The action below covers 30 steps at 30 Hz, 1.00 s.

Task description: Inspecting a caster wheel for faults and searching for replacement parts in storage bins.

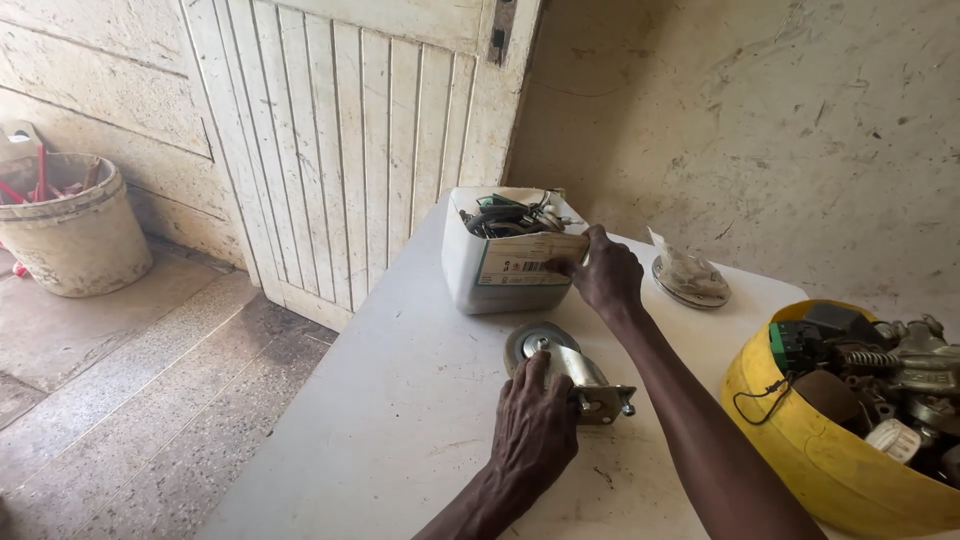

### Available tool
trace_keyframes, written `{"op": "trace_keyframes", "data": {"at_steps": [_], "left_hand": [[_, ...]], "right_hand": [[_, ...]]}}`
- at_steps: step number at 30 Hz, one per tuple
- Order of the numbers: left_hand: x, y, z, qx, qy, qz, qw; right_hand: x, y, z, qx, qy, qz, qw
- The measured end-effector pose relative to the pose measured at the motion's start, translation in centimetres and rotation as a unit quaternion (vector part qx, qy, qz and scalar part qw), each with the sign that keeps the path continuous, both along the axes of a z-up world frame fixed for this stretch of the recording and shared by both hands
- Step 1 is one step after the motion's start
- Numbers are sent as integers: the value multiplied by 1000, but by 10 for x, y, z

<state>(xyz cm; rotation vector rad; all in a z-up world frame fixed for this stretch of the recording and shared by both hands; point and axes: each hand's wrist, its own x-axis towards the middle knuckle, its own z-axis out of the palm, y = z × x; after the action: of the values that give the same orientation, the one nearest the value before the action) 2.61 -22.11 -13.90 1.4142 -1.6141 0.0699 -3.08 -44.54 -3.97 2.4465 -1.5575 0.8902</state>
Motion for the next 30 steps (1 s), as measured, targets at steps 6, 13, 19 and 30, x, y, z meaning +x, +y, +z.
{"op": "trace_keyframes", "data": {"at_steps": [6,13,19,30], "left_hand": [[11,-16,-10,10,-11,21,1000],[36,-25,-10,29,28,41,998],[40,-19,2,29,77,67,994],[33,-19,12,55,82,54,994]], "right_hand": [[0,-26,8,30,16,-16,999],[-27,26,9,119,-156,106,975],[-78,141,-28,246,-414,93,871],[-81,150,-95,-3,-282,107,953]]}}
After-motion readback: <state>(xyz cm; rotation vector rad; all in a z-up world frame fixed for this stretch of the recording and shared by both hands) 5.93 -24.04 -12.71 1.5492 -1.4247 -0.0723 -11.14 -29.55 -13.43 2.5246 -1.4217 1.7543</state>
